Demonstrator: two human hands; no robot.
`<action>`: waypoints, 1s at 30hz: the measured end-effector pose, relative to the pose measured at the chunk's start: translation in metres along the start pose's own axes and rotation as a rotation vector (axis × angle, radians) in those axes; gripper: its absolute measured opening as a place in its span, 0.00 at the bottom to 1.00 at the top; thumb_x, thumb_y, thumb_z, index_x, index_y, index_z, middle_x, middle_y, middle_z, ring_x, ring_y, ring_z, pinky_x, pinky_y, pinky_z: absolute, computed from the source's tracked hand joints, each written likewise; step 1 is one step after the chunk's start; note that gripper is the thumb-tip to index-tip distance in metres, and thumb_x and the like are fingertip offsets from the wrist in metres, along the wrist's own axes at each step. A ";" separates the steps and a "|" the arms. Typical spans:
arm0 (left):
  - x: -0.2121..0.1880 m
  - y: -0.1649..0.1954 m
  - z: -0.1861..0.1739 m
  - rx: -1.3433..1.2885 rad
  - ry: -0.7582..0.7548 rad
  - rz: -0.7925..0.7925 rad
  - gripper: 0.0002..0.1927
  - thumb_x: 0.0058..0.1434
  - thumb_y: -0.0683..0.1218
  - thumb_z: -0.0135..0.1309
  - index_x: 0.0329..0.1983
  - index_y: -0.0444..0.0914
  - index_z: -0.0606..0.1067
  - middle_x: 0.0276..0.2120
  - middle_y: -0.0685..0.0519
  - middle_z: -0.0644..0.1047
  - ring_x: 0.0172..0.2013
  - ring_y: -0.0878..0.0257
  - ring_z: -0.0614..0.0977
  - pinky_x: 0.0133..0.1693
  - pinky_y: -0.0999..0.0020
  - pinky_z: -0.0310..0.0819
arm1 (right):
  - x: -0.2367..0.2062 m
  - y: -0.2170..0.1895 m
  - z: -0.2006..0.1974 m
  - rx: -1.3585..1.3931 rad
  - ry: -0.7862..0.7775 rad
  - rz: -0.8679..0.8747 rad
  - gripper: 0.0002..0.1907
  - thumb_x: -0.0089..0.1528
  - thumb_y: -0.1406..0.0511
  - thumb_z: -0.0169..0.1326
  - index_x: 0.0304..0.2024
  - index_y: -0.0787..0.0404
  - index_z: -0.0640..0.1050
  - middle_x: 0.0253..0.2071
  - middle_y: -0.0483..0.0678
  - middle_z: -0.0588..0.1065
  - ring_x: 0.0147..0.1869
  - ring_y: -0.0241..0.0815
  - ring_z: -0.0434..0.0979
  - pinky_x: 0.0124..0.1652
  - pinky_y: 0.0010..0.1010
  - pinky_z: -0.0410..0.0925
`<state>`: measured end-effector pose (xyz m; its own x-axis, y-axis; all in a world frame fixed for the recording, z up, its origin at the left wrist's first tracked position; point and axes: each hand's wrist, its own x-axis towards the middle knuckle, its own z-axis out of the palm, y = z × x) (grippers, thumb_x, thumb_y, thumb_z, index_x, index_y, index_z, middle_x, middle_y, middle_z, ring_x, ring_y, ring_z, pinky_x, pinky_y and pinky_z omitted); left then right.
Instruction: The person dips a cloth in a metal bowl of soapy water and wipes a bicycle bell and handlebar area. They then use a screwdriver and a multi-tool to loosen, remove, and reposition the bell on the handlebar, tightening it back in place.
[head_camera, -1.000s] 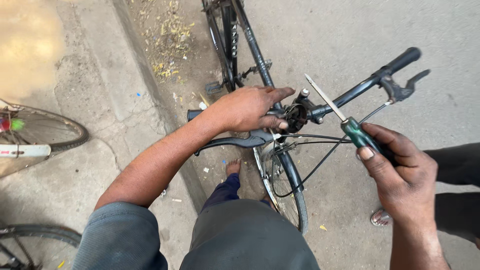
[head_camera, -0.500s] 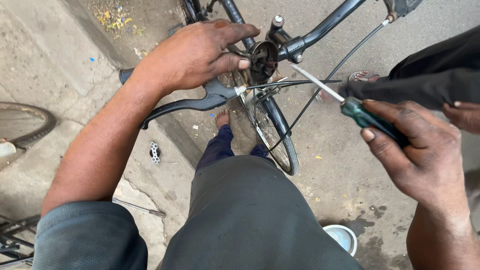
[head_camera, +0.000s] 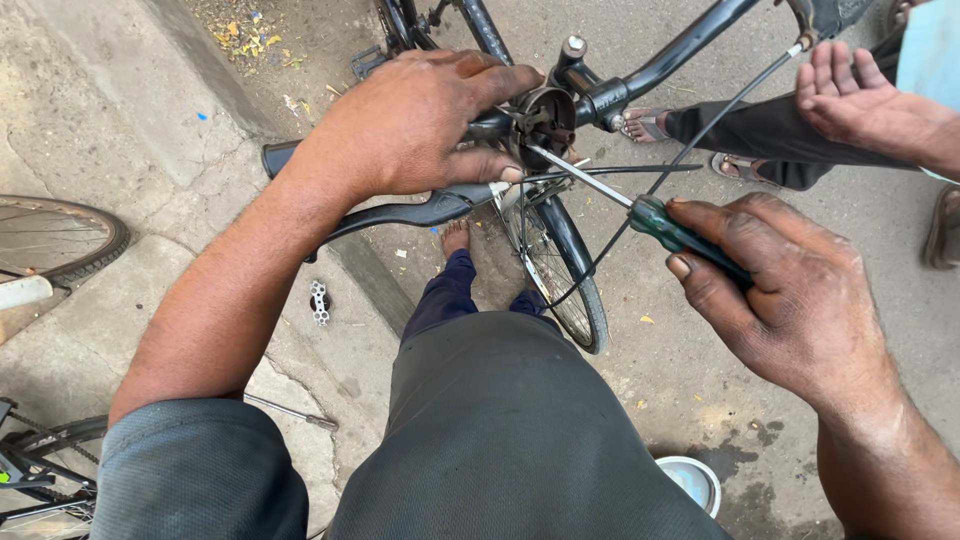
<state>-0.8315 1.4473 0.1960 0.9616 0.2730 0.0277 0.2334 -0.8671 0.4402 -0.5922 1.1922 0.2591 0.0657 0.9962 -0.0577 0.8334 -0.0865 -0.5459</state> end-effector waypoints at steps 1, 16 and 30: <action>0.001 0.000 0.000 0.002 0.008 -0.013 0.43 0.57 0.66 0.63 0.70 0.41 0.69 0.57 0.40 0.77 0.57 0.40 0.76 0.58 0.47 0.67 | 0.002 -0.001 0.000 -0.001 0.013 -0.014 0.20 0.62 0.63 0.61 0.56 0.64 0.80 0.36 0.49 0.79 0.33 0.37 0.79 0.31 0.30 0.72; 0.001 -0.005 0.000 -0.009 0.015 -0.001 0.42 0.58 0.68 0.63 0.69 0.42 0.69 0.58 0.40 0.76 0.56 0.40 0.76 0.57 0.45 0.66 | 0.011 -0.004 -0.005 -0.038 -0.023 0.060 0.20 0.61 0.64 0.62 0.54 0.65 0.81 0.32 0.50 0.77 0.29 0.37 0.78 0.27 0.30 0.70; 0.003 -0.001 -0.002 0.039 0.012 0.004 0.42 0.59 0.66 0.63 0.70 0.40 0.68 0.55 0.39 0.77 0.54 0.40 0.78 0.55 0.45 0.70 | 0.021 -0.012 -0.017 -0.226 -0.126 -0.031 0.20 0.63 0.61 0.60 0.54 0.66 0.80 0.30 0.50 0.76 0.20 0.34 0.74 0.20 0.27 0.66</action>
<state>-0.8289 1.4504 0.1978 0.9608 0.2743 0.0400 0.2355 -0.8838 0.4043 -0.5915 1.2149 0.2792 -0.0191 0.9878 -0.1549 0.9364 -0.0366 -0.3491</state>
